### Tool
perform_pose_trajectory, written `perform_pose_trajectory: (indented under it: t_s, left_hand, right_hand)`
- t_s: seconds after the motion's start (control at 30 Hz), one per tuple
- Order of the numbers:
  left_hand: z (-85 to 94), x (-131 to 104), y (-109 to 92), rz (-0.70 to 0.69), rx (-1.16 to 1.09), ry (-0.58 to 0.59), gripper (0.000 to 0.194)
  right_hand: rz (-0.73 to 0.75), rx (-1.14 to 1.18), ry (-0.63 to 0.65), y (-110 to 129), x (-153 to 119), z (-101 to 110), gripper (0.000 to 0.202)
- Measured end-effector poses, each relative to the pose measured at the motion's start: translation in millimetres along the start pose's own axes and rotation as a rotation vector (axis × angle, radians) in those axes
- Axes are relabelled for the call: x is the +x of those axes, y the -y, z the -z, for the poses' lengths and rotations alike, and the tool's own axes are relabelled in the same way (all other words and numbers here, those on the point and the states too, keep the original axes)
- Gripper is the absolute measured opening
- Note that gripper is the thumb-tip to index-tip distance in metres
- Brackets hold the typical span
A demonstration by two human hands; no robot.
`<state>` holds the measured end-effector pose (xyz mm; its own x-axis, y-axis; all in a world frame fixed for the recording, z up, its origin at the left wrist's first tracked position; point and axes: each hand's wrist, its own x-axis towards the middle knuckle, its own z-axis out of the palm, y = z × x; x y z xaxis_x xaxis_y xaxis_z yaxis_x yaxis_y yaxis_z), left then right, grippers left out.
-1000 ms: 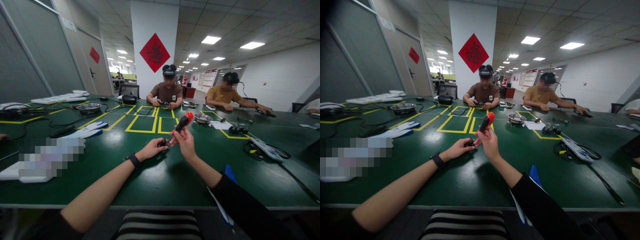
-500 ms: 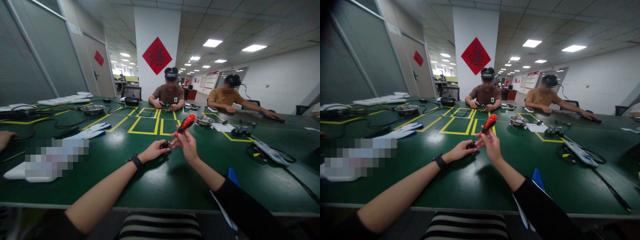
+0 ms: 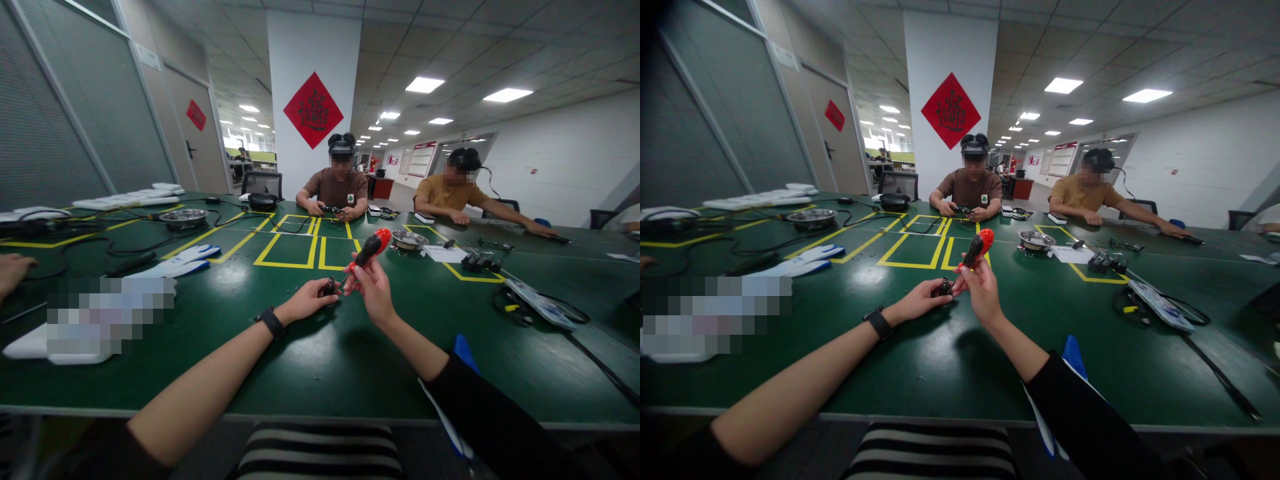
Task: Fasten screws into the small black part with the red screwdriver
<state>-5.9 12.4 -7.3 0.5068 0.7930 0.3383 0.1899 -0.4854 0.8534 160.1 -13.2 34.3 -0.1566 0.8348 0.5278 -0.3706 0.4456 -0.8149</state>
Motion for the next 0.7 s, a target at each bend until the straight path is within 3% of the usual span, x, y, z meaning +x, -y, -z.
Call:
perform_pose_trajectory:
  t_s: [0.23, 0.47, 0.7]
  left_hand:
    - [0.0, 0.6, 1.7, 0.022, -0.055, 0.029, 0.036]
    - [2.5, 2.2, 1.2, 0.011, -0.058, 0.064, 0.035]
    - [3.6, 2.3, 3.7, 0.009, -0.121, 0.093, 0.035]
  right_hand:
    - [0.068, -0.093, -0.067, -3.7, -1.4, 0.3, 0.032]
    - [0.056, -0.114, 0.011, -0.7, -2.3, -2.0, 0.038]
    - [0.052, -0.123, 0.006, -1.6, -3.1, 0.4, 0.040]
